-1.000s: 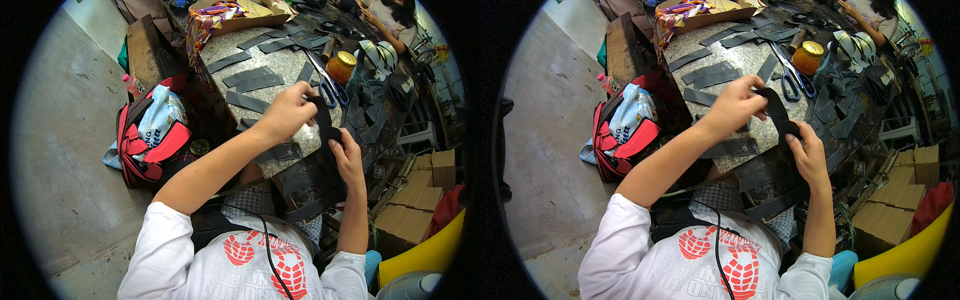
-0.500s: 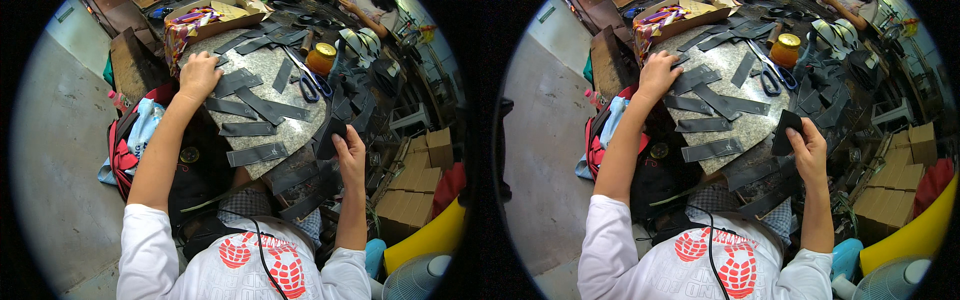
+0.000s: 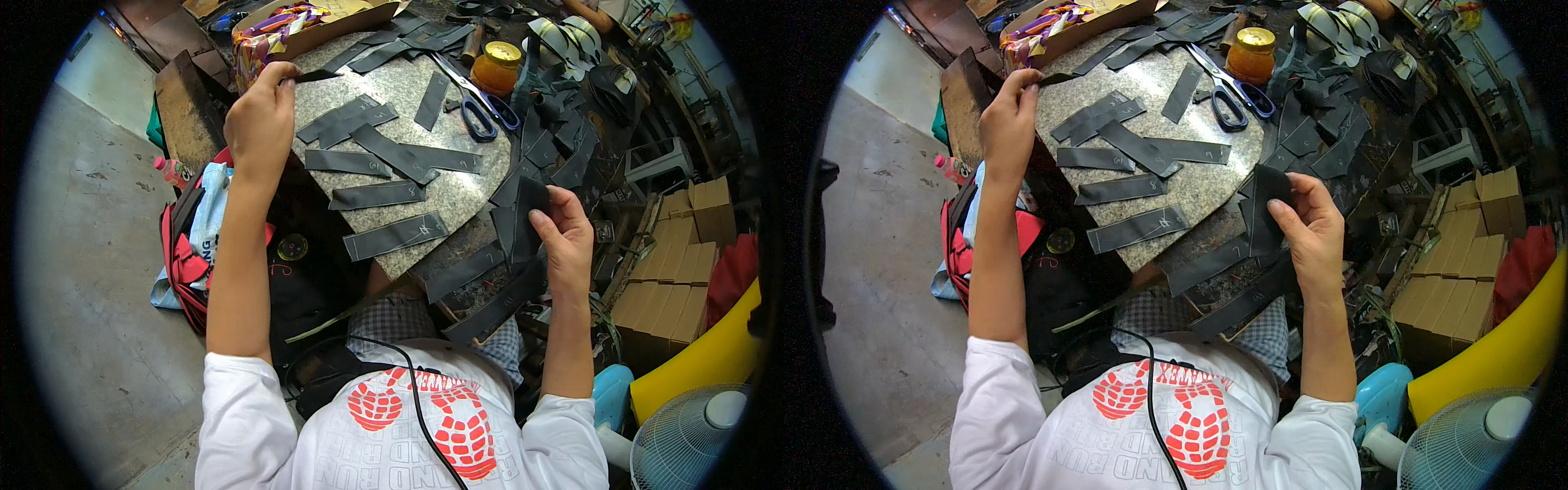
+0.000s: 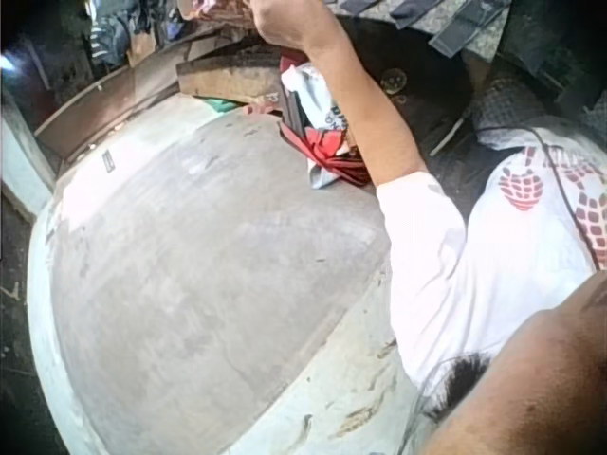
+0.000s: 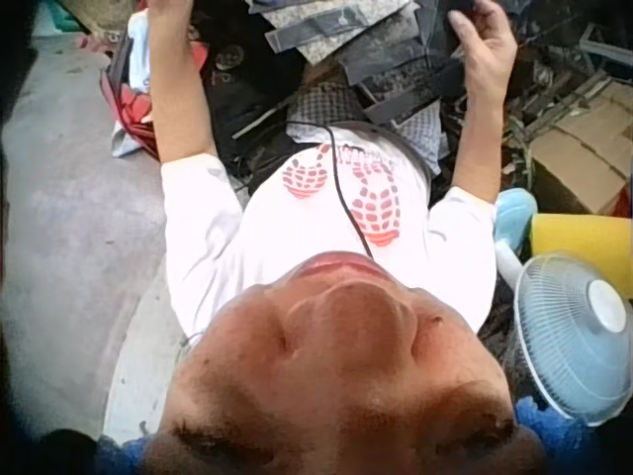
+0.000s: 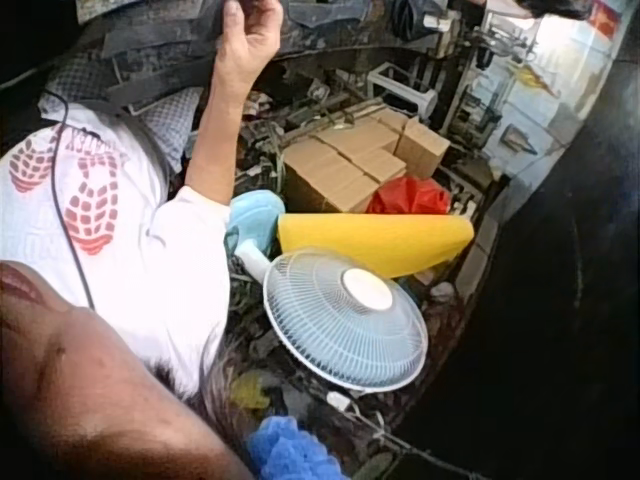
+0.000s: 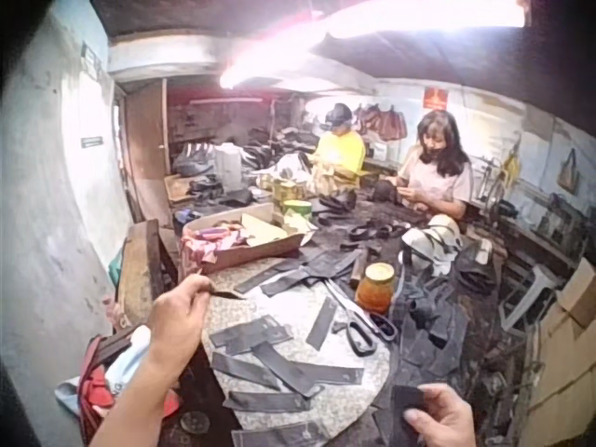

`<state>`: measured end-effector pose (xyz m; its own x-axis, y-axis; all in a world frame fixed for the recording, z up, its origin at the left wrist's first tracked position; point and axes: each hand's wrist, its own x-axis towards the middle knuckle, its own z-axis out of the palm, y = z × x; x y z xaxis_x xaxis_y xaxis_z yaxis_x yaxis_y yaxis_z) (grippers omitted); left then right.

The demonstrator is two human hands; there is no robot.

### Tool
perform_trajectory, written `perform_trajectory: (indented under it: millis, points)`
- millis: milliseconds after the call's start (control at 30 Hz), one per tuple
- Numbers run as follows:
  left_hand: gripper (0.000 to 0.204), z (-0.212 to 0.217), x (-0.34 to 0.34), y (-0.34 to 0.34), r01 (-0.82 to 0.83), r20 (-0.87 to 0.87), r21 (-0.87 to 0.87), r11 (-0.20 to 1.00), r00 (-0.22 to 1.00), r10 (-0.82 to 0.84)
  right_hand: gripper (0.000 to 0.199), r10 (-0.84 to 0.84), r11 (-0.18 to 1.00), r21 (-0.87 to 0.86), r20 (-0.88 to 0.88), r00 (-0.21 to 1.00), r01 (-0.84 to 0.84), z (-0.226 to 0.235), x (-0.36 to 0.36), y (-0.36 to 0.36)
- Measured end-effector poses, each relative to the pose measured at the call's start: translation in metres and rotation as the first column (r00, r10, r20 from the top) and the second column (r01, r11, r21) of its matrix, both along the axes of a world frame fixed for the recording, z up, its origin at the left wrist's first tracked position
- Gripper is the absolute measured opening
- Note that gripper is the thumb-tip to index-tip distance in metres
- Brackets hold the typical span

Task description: The person handles small black leather strips on a workbench, aligning and stacking them by hand. They occasionally use scissors to trim edges and organize the pieces into neat piles.

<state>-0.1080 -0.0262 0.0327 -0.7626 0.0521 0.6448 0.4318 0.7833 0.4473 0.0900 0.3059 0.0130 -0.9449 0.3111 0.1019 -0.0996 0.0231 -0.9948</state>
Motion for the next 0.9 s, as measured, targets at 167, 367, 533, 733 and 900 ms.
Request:
perform_trajectory:
  millis: [167, 367, 533, 733, 900]
  points:
    - [0.016, 0.008, 0.078, 0.012, 0.148, 0.161, 0.928, 0.342, 0.67, -0.725, 0.015, 0.02, 0.996, -0.088, 0.07, 0.997, -0.014, -0.001, 0.002, -0.013]
    - [0.031, -0.01, 0.131, 0.039, 0.143, 0.189, 0.939, 0.312, 0.544, -0.818, 0.017, 0.134, 0.972, -0.194, -0.012, 0.991, -0.134, -0.003, 0.012, -0.034]
    - [0.026, -0.015, 0.15, 0.059, 0.109, 0.213, 0.944, 0.313, 0.522, -0.826, 0.017, 0.169, 0.945, -0.291, 0.032, 0.985, -0.152, -0.006, 0.024, -0.044]
    - [0.027, -0.017, 0.156, 0.066, -0.007, 0.354, 0.918, 0.396, 0.462, -0.813, 0.016, 0.089, 0.97, -0.23, 0.041, 0.995, -0.077, -0.008, 0.038, -0.048]
    - [0.029, -0.017, 0.162, 0.069, 0.03, 0.392, 0.887, 0.461, 0.482, -0.784, 0.024, 0.027, 0.978, -0.209, 0.007, 1.0, -0.025, -0.004, 0.043, -0.057]
